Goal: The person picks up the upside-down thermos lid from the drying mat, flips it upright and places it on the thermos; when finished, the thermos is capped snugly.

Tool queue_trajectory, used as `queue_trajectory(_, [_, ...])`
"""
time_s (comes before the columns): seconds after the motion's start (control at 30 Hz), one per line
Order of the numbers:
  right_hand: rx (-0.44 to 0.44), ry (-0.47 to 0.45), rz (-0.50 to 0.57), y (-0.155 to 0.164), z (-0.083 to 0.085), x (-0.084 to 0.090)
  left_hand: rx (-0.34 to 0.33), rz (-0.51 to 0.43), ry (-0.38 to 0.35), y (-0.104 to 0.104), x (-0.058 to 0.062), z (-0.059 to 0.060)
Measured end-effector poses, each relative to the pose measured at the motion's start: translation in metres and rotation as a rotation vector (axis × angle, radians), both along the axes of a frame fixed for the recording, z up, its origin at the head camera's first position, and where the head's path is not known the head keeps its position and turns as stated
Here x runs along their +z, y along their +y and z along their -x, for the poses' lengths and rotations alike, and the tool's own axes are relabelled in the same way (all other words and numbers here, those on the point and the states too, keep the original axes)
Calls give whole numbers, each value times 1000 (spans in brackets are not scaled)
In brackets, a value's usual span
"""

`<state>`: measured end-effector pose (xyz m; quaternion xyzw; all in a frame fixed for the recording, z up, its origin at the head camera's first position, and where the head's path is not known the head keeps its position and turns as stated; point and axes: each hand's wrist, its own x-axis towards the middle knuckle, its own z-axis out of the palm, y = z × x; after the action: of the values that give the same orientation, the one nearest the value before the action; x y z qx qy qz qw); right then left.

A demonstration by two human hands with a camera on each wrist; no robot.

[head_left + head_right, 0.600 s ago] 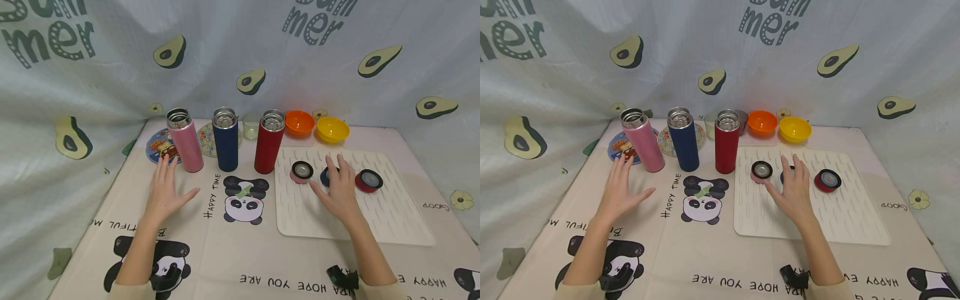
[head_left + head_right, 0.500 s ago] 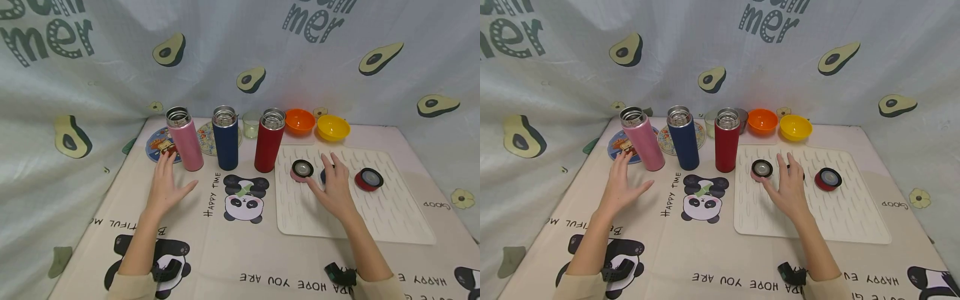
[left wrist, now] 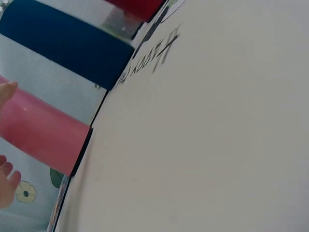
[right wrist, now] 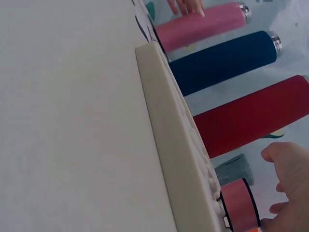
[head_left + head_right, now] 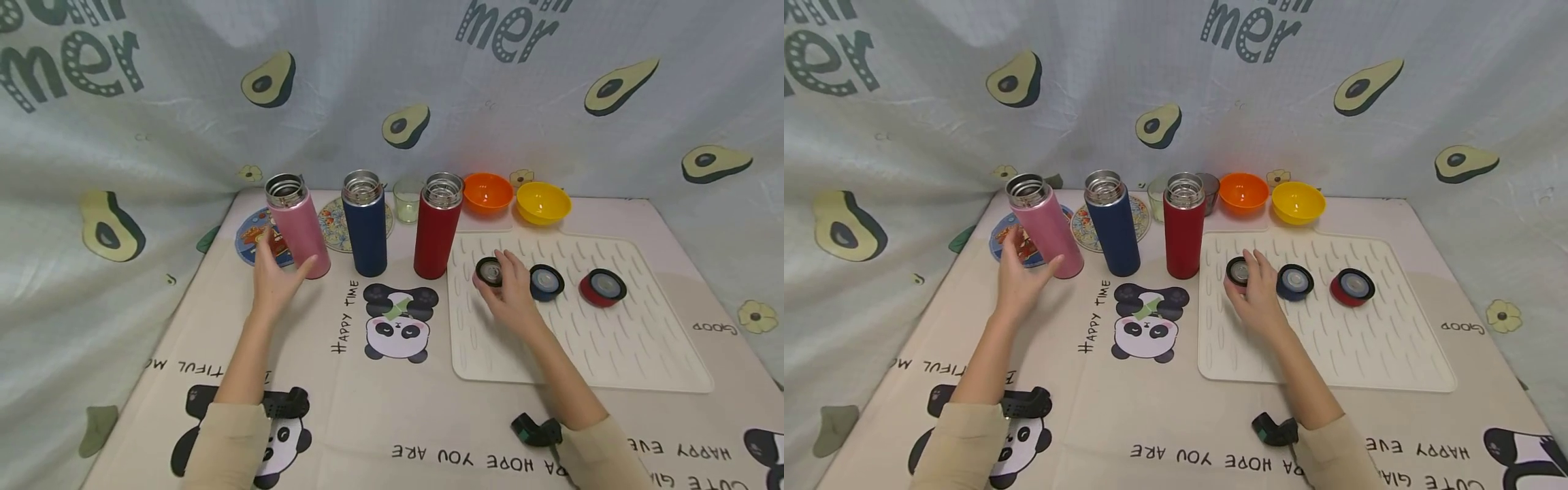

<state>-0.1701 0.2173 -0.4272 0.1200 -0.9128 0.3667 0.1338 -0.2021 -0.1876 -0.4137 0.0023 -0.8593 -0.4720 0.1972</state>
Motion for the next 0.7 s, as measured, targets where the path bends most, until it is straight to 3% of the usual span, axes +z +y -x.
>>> queue_trajectory(0.2, [-28,-12,-6,-1,3,-8,-4,-185,41,-2,-5,13])
queue_trajectory(0.33, [-62,-77,-10,1,3,-12,15,-191,25,-2,-14,9])
queue_trajectory(0.53, [-115,-159,7,4,7,-15,-16,-164,-92,-4,-21,-4])
queue_trajectory(0.7, [-145,-146,22,7,9,-18,-82,-131,-229,-8,-20,-14])
